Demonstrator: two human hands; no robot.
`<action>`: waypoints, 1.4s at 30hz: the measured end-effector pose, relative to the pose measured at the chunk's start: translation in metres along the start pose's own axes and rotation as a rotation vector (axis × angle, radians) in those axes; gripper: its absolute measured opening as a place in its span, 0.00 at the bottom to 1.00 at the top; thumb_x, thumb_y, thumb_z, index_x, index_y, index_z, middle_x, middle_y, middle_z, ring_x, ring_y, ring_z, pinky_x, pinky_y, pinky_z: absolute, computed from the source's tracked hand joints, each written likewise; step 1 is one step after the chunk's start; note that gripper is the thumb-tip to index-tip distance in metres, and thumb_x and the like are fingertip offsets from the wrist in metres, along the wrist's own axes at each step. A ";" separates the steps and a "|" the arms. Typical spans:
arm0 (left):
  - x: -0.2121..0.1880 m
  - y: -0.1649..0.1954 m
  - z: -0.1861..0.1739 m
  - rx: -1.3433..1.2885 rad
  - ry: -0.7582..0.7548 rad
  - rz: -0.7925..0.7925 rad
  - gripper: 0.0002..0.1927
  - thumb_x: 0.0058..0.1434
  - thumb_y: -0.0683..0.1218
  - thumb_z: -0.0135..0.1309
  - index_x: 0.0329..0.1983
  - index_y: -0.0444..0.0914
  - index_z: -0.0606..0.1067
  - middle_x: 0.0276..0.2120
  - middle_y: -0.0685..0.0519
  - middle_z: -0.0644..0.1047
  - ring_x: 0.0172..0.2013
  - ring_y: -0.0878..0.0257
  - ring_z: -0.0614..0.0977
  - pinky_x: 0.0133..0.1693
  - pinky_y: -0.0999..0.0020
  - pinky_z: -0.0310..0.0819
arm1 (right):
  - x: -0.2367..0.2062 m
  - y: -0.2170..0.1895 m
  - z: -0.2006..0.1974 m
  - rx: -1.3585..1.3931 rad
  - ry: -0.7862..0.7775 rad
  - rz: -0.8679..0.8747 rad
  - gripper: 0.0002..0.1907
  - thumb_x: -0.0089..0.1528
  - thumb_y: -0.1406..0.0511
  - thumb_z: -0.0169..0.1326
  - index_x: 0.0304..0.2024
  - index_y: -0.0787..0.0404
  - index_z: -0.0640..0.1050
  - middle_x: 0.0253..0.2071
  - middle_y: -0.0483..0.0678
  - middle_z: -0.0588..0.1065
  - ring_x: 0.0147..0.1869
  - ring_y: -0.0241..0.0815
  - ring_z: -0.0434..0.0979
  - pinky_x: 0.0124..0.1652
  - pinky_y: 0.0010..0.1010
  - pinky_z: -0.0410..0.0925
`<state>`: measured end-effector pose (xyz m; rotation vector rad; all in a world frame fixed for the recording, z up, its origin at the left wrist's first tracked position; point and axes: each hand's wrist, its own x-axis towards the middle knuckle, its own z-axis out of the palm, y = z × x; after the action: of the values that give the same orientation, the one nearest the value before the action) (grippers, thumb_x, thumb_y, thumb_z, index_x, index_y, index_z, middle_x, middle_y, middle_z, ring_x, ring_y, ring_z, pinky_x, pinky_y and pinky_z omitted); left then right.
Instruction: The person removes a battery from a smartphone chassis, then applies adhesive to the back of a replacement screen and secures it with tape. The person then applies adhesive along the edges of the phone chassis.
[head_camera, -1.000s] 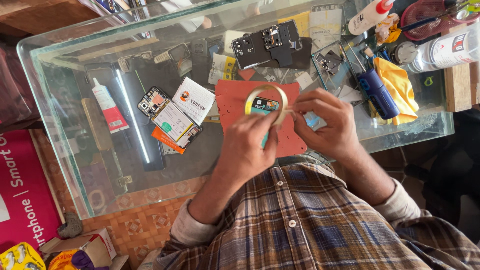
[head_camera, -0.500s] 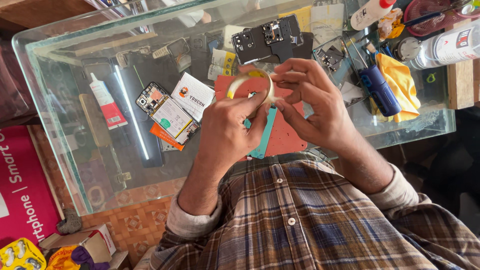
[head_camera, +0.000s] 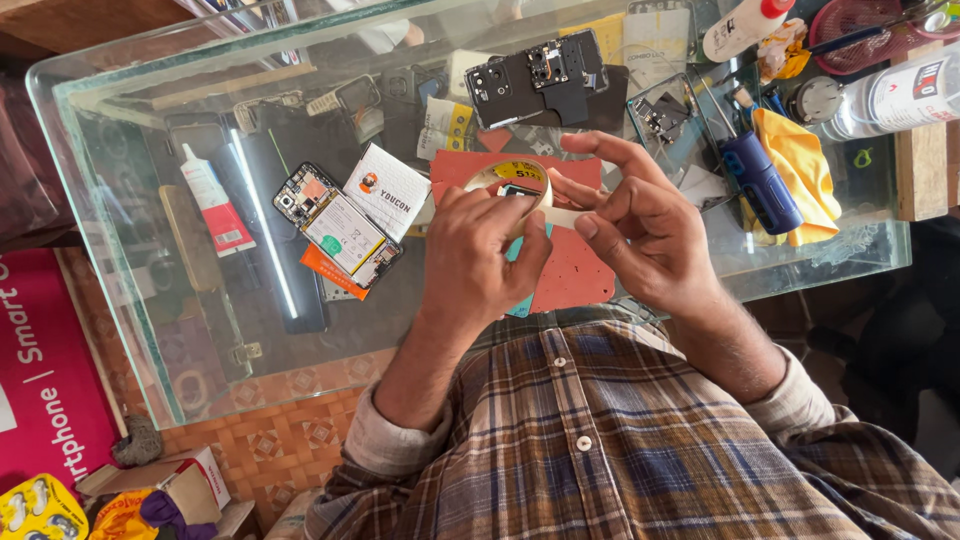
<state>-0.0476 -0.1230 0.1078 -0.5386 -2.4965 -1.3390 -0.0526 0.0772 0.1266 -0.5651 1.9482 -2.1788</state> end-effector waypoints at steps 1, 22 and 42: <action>0.000 0.000 0.000 -0.009 -0.009 -0.006 0.04 0.64 0.42 0.56 0.40 0.36 0.78 0.24 0.52 0.75 0.31 0.54 0.78 0.42 0.56 0.68 | 0.000 0.001 -0.001 0.029 -0.005 -0.002 0.09 0.71 0.75 0.50 0.36 0.71 0.68 0.75 0.65 0.57 0.78 0.61 0.68 0.72 0.48 0.69; -0.003 -0.016 0.004 -0.198 0.114 -0.121 0.10 0.67 0.44 0.57 0.29 0.37 0.76 0.18 0.53 0.70 0.20 0.61 0.70 0.27 0.63 0.62 | 0.013 0.016 -0.004 -0.006 0.000 -0.140 0.11 0.73 0.74 0.52 0.35 0.72 0.69 0.74 0.65 0.56 0.79 0.50 0.61 0.66 0.50 0.69; -0.176 -0.039 -0.137 -0.522 -0.333 -0.353 0.20 0.74 0.53 0.56 0.54 0.31 0.74 0.41 0.44 0.76 0.41 0.56 0.78 0.45 0.59 0.70 | -0.043 0.032 -0.055 0.071 0.138 0.013 0.21 0.75 0.67 0.50 0.68 0.66 0.64 0.69 0.63 0.67 0.66 0.63 0.76 0.57 0.47 0.77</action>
<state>0.1003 -0.2925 0.0840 -0.4625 -2.5691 -2.2323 -0.0385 0.1387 0.0836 -0.4000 1.9243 -2.3253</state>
